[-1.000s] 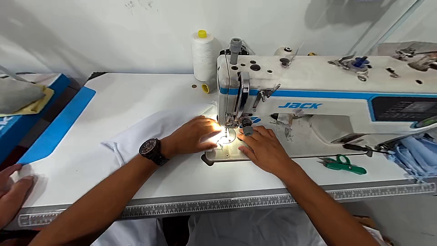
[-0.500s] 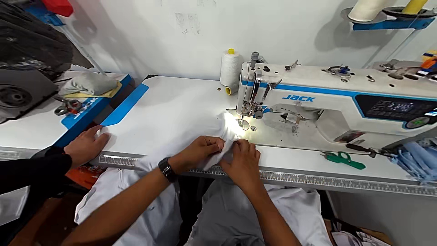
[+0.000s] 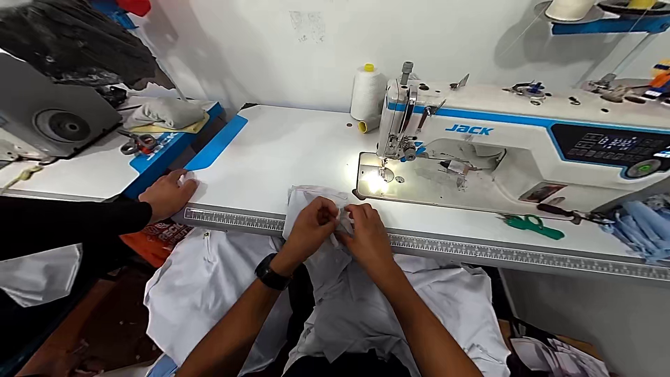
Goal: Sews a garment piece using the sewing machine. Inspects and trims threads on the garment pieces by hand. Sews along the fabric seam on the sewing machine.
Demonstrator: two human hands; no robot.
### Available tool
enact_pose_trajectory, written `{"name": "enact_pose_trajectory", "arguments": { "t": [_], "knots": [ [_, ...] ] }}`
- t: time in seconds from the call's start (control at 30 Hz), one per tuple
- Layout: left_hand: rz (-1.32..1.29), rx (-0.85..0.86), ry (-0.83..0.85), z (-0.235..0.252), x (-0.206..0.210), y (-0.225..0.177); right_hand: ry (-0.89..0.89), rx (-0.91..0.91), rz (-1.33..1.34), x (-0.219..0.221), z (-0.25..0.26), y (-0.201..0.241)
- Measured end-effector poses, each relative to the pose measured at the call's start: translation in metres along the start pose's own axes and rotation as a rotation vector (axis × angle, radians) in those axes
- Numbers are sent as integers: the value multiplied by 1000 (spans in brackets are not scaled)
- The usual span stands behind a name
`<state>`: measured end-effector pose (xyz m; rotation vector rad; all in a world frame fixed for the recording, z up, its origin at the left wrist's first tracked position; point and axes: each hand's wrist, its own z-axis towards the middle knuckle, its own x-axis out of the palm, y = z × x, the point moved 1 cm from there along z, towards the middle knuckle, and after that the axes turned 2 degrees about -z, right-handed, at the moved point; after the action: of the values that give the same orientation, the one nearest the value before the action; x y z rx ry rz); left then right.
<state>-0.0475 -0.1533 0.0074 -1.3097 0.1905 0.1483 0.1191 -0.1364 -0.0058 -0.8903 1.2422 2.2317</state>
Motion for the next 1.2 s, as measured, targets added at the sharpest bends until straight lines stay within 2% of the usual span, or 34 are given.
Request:
{"name": "enact_pose_trajectory", "arguments": {
  "t": [0.1,0.2,0.27,0.33,0.37,0.4,0.47,0.5,0.57,0.63,0.7,0.73,0.83,0.9,0.97,1.03,1.07,1.13,1.2],
  "knots": [
    [-189,94,-169,-9,-53,-11,55,-47,-92,-20,-3,-5],
    [-79,214,-314,-35,-106,-35,96,-102,-45,-48,-1,-19],
    [62,151,-254,-52,-90,-43,108,-87,52,-58,5,-8],
    [64,22,-91,-57,-42,-36,123,-69,223,-49,6,20],
    [51,4,-87,-54,-20,-29,113,-48,325,-41,7,35],
    [49,34,-132,-51,-6,-25,94,-20,418,-36,9,46],
    [58,201,-212,-47,-7,-25,45,-2,541,-42,12,54],
    [80,260,-233,-49,-20,-29,34,-18,568,-52,11,53],
    [132,237,-303,-59,-62,-44,17,-92,525,-81,4,48],
    [141,182,-481,-68,-110,-62,-22,-177,421,-115,-6,46],
    [177,276,-597,-71,-150,-75,-74,-231,313,-144,-9,47],
    [260,357,-608,-66,-165,-80,-96,-255,232,-153,-5,48],
    [615,500,-435,-23,-185,-104,-137,-387,-52,-167,43,54],
    [784,530,-376,29,-185,-113,-214,-445,-261,-163,90,58],
    [949,528,-366,78,-181,-103,-274,-406,-450,-144,119,64],
    [1084,428,-332,93,-159,-92,-302,-405,-479,-110,116,73],
    [1087,367,-328,88,-138,-87,-313,-414,-405,-88,108,75],
    [992,199,-254,63,-91,-59,-143,-346,-156,-40,90,63],
    [884,91,-92,50,-68,-10,93,-263,-43,0,85,31]
  ]
}}
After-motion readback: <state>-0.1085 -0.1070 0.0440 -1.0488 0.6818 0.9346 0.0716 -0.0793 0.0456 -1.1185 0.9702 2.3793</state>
